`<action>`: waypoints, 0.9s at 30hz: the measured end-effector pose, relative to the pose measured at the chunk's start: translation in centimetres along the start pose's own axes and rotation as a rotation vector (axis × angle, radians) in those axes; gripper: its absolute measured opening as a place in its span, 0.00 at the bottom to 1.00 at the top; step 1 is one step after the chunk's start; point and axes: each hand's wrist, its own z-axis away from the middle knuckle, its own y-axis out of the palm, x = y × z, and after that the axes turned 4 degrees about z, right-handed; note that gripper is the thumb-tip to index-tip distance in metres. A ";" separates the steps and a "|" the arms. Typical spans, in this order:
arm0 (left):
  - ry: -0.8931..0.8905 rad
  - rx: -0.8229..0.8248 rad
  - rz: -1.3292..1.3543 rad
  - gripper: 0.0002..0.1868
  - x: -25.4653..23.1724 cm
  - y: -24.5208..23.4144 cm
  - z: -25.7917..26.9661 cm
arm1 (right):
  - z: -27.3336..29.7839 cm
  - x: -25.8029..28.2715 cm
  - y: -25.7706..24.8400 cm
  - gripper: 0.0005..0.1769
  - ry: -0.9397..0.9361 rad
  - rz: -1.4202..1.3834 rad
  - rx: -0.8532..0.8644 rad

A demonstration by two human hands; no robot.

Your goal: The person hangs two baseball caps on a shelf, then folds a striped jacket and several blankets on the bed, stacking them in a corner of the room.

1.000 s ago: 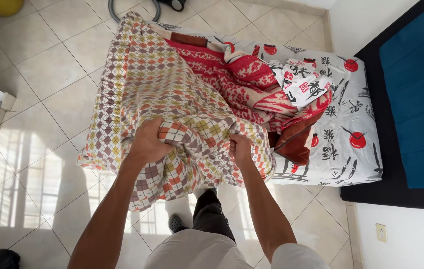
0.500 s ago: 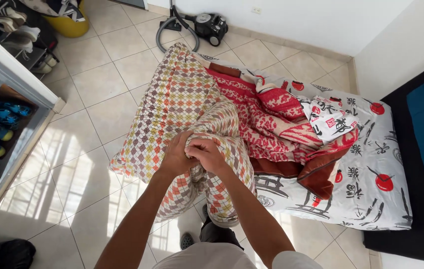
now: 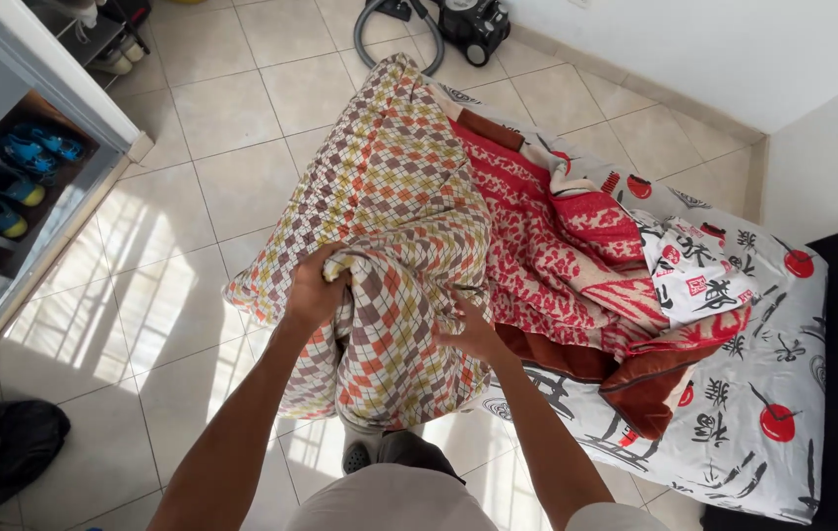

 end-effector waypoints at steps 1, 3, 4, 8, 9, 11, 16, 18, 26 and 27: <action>0.031 -0.051 -0.004 0.19 -1.9 -0.5 -0.7 | -0.9 -1.1 1.1 0.51 -0.217 0.267 0.017; 0.040 -0.123 -0.017 0.17 -4.8 -1.9 -1.2 | -1.8 -0.5 3.2 0.57 -0.447 0.521 0.058; 0.058 -0.179 -0.031 0.17 -6.1 -2.8 -1.8 | -3.0 1.4 3.8 0.44 -0.202 0.462 0.118; 0.086 -0.400 -0.099 0.20 -7.3 -7.2 -3.3 | -6.5 8.5 4.0 0.40 0.162 0.319 0.185; 0.085 -0.419 -0.105 0.20 -6.7 -7.9 -3.2 | -8.0 8.8 4.5 0.40 0.147 0.321 0.198; 0.233 -0.549 -0.338 0.28 -5.5 -9.2 -2.8 | -11.4 9.7 4.9 0.34 -0.256 0.151 -0.015; 0.094 -0.053 -0.557 0.45 -4.8 -7.8 2.9 | -16.4 24.8 5.0 0.33 -0.289 -0.026 0.033; -0.026 0.142 -0.490 0.49 -6.0 -6.9 4.6 | -18.5 27.6 7.0 0.32 -0.260 -0.057 0.080; 0.424 -0.082 -0.711 0.23 3.9 -11.4 4.0 | -20.1 38.4 13.6 0.28 -0.109 -0.285 0.289; 0.433 -0.092 -0.718 0.23 3.0 -13.1 3.9 | -20.3 39.6 14.4 0.28 -0.123 -0.285 0.288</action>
